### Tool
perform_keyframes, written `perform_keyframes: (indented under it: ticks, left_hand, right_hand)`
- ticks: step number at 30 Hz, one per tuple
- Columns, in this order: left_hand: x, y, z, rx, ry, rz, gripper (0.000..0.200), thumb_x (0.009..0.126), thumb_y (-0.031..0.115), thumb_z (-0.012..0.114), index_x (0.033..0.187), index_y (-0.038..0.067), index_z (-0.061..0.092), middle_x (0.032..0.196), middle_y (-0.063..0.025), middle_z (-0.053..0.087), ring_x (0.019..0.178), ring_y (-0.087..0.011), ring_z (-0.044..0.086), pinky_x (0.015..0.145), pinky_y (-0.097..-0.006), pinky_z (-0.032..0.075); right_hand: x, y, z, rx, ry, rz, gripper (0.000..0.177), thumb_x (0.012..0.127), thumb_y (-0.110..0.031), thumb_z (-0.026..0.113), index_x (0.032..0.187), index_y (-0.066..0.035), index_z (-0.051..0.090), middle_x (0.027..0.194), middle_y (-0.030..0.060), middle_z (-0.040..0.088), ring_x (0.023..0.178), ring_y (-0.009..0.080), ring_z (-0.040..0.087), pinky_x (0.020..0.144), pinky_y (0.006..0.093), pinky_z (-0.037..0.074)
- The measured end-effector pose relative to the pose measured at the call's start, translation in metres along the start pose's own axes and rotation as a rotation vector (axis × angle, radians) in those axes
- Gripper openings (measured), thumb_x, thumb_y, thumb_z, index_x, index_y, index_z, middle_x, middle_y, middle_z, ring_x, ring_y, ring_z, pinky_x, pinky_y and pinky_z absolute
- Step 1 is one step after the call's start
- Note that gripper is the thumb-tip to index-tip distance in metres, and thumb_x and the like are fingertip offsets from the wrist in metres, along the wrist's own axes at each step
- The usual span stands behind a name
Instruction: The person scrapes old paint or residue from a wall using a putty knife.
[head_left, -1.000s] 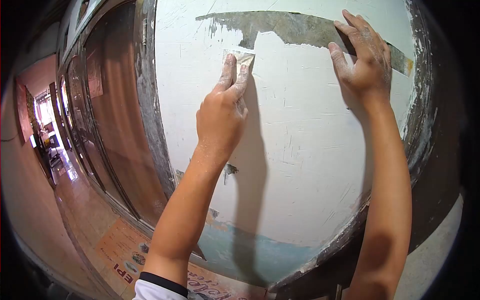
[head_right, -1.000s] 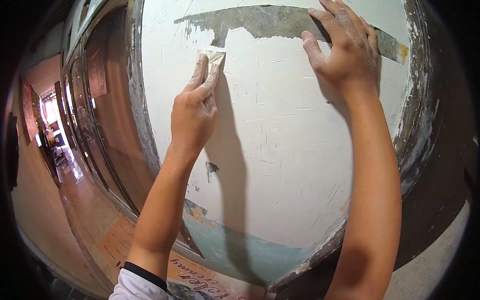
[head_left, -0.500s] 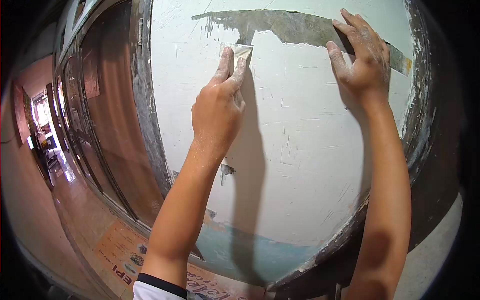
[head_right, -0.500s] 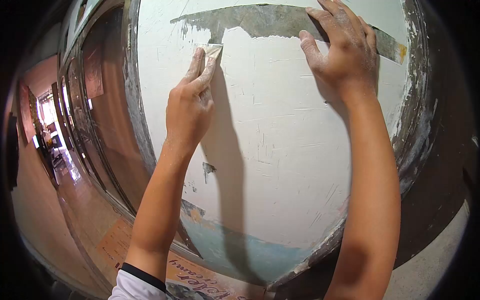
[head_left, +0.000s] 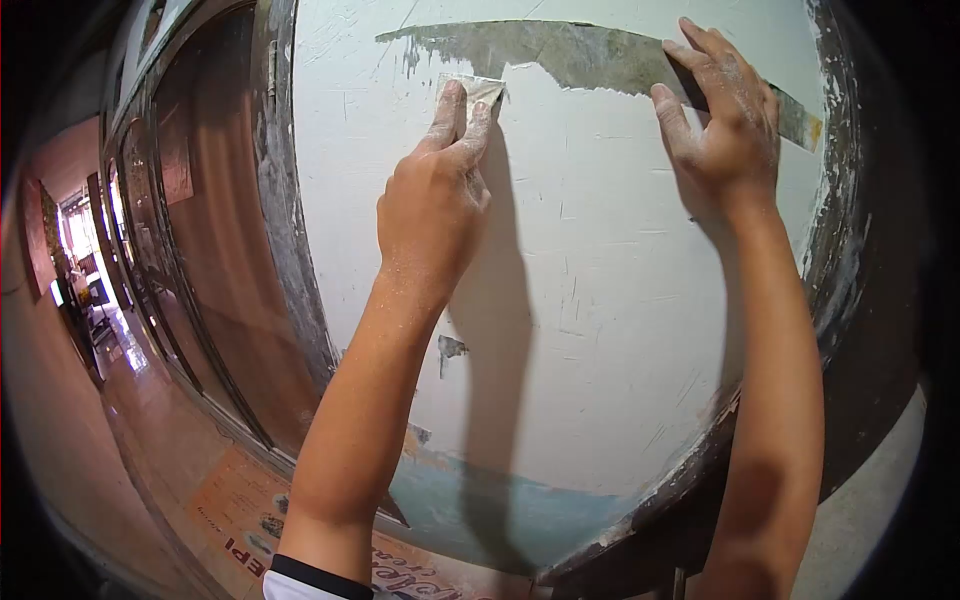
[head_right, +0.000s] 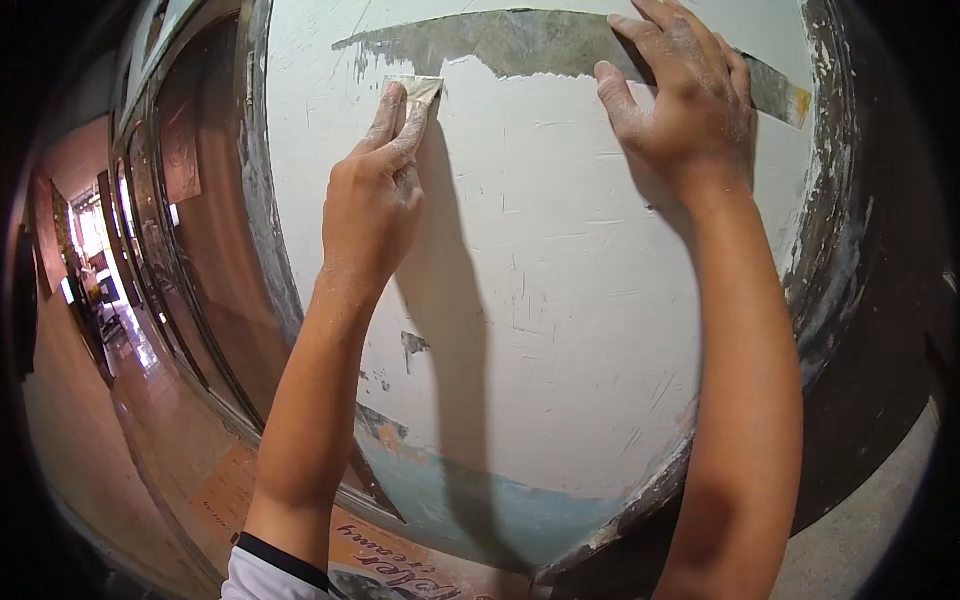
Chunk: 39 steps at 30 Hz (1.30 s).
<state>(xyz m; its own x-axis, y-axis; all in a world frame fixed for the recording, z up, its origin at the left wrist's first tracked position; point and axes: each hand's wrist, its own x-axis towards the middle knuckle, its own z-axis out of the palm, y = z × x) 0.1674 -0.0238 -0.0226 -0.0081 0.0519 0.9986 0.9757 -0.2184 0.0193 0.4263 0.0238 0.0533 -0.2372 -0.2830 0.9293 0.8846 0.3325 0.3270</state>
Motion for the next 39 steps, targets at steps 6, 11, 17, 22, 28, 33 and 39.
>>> perform_keyframes:
  ticks: [6,11,17,22,28,33,39]
  left_hand:
    - [0.004,-0.002,0.004,-0.023,0.051,0.015,0.046,0.089,-0.001,0.058,0.127,0.015,0.076,0.152,-0.0084,0.058,0.092,-0.0368,0.076,0.082,-0.0446,0.063]
    - [0.010,-0.001,0.006,-0.020,0.061,0.035,0.042,0.090,0.000,0.057,0.124,0.013,0.078,0.151,-0.0083,0.059,0.091,-0.0371,0.077,0.081,-0.0447,0.063]
    - [0.018,-0.001,0.005,-0.025,0.042,0.038,0.041,0.093,0.003,0.057,0.128,0.013,0.076,0.152,-0.0101,0.058,0.093,-0.0375,0.076,0.081,-0.0443,0.063]
    - [-0.010,-0.001,0.002,-0.045,0.030,0.019,0.050,0.090,-0.002,0.058,0.135,0.015,0.072,0.154,-0.0100,0.057,0.098,-0.0338,0.077,0.084,-0.0416,0.063]
    - [-0.023,0.000,0.005,-0.045,-0.003,-0.022,0.062,0.078,-0.006,0.064,0.135,0.016,0.072,0.156,-0.0085,0.055,0.095,-0.0336,0.077,0.082,-0.0412,0.064]
    - [-0.017,0.001,-0.001,-0.067,-0.021,-0.046,0.058,0.085,-0.004,0.064,0.137,0.020,0.071,0.157,-0.0046,0.054,0.095,-0.0335,0.077,0.082,-0.0423,0.063]
    - [-0.013,0.001,0.002,-0.023,-0.002,-0.014,0.054,0.086,-0.003,0.062,0.135,0.018,0.073,0.156,-0.0066,0.055,0.094,-0.0350,0.076,0.083,-0.0440,0.062]
  right_hand:
    - [-0.003,0.003,0.005,-0.056,0.021,-0.023,0.041,0.099,-0.030,0.065,0.140,-0.023,0.064,0.157,-0.0037,0.053,0.150,0.0210,0.043,0.127,0.0482,0.025]
    - [-0.001,0.001,0.003,-0.004,0.022,-0.002,0.040,0.099,-0.031,0.065,0.139,-0.024,0.064,0.156,-0.0034,0.054,0.149,0.0214,0.043,0.126,0.0474,0.026]
    - [-0.002,0.000,0.002,-0.039,0.019,-0.008,0.041,0.100,-0.033,0.065,0.139,-0.023,0.065,0.157,-0.0036,0.054,0.149,0.0218,0.044,0.126,0.0470,0.027]
    - [-0.002,0.002,0.005,-0.010,0.019,-0.004,0.041,0.100,-0.032,0.065,0.139,-0.024,0.064,0.158,-0.0041,0.053,0.150,0.0211,0.042,0.127,0.0489,0.025]
    - [-0.002,0.002,0.004,-0.040,0.012,-0.007,0.040,0.100,-0.032,0.065,0.138,-0.024,0.065,0.157,-0.0035,0.054,0.150,0.0213,0.042,0.127,0.0486,0.025]
    - [0.008,-0.021,-0.021,0.063,-0.063,0.114,0.041,0.095,-0.027,0.065,0.134,-0.015,0.064,0.155,0.0068,0.053,0.150,0.0277,0.041,0.128,0.0495,0.024]
    - [0.014,-0.054,-0.040,0.089,-0.158,0.296,0.042,0.092,-0.022,0.065,0.131,-0.006,0.062,0.156,0.0166,0.050,0.152,0.0331,0.037,0.129,0.0504,0.021]
